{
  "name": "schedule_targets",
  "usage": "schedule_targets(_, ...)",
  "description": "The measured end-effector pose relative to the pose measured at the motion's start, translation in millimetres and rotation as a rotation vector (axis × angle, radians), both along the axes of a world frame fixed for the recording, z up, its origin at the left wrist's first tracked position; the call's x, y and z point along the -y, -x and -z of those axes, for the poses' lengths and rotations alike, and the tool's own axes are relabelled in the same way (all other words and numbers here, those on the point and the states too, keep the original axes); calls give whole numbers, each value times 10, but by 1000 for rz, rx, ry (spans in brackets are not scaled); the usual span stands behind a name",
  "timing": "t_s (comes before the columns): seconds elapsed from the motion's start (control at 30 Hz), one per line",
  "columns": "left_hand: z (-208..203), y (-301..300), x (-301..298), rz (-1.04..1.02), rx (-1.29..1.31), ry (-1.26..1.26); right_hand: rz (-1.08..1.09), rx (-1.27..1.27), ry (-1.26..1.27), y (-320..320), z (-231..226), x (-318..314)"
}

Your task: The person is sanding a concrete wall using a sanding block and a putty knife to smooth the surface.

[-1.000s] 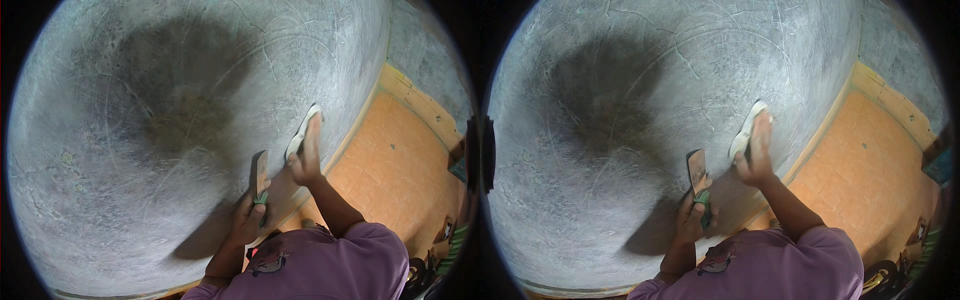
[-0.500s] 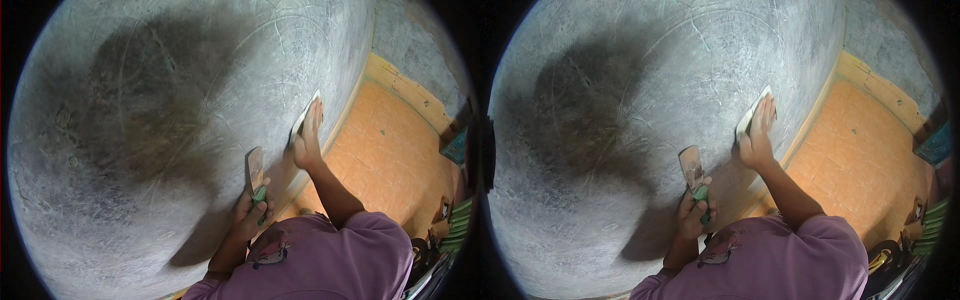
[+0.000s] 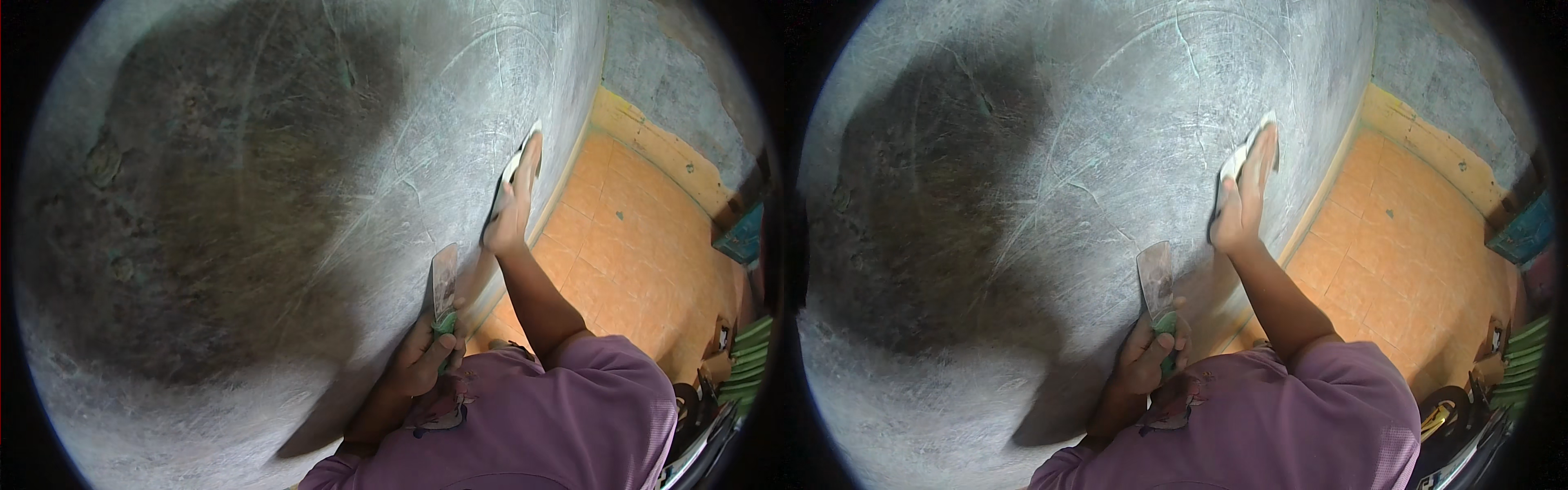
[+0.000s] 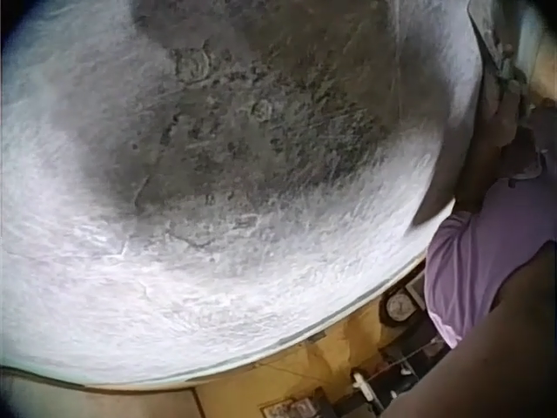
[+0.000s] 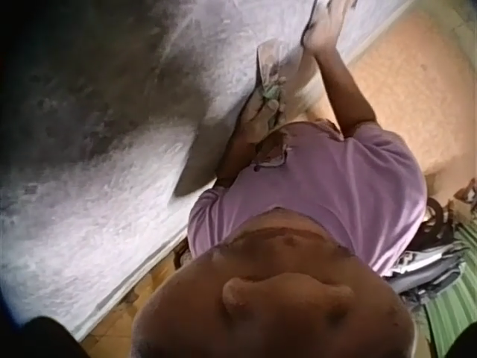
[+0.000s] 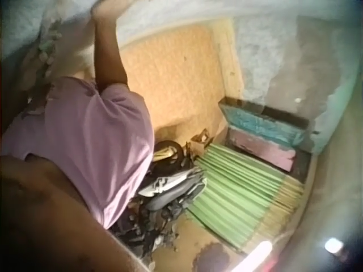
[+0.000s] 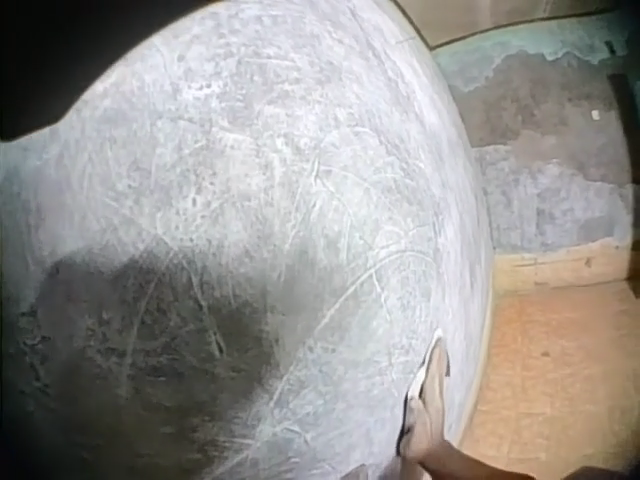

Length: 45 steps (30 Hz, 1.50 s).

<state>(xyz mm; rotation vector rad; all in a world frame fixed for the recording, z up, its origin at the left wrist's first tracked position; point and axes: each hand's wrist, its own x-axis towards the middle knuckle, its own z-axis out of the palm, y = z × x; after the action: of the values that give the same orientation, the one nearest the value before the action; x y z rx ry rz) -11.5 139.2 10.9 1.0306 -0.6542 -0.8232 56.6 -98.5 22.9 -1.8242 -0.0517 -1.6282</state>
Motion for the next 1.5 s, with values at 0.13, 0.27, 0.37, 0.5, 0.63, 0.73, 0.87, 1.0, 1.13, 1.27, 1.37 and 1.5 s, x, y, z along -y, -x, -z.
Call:
schedule_targets(0.13,-19,63,-26,3,56,24,-48,40,69,94,-91,-180)
schedule_targets(0.27,-127,35,40,85,49,54,-69,-14,176,249,308,-161)
schedule_targets(0.37,-120,103,53,15,-13,-1,-33,14,150,147,173,69)
schedule_targets(0.5,-102,147,-40,4,-12,8,-47,47,13,265,-305,-163)
schedule_targets(0.63,-105,170,-34,-18,-33,42,-69,7,208,282,109,-160)
schedule_targets(0.73,-120,158,16,-22,-54,35,-35,6,84,205,160,146)
schedule_targets(0.87,-89,105,36,-14,33,89,-4,101,-24,52,-201,169)
schedule_targets(1.0,-86,84,67,18,48,120,-13,29,125,184,-43,-24)
schedule_targets(1.13,-149,102,136,-40,68,101,-32,-5,132,166,189,100)
schedule_targets(1.27,-144,64,119,-24,59,93,3,51,-6,24,-217,174)
schedule_targets(1.37,-172,92,105,-72,-12,70,3,79,27,24,-231,82)
schedule_targets(1.5,-83,18,78,-22,56,80,-66,-13,168,125,228,96)
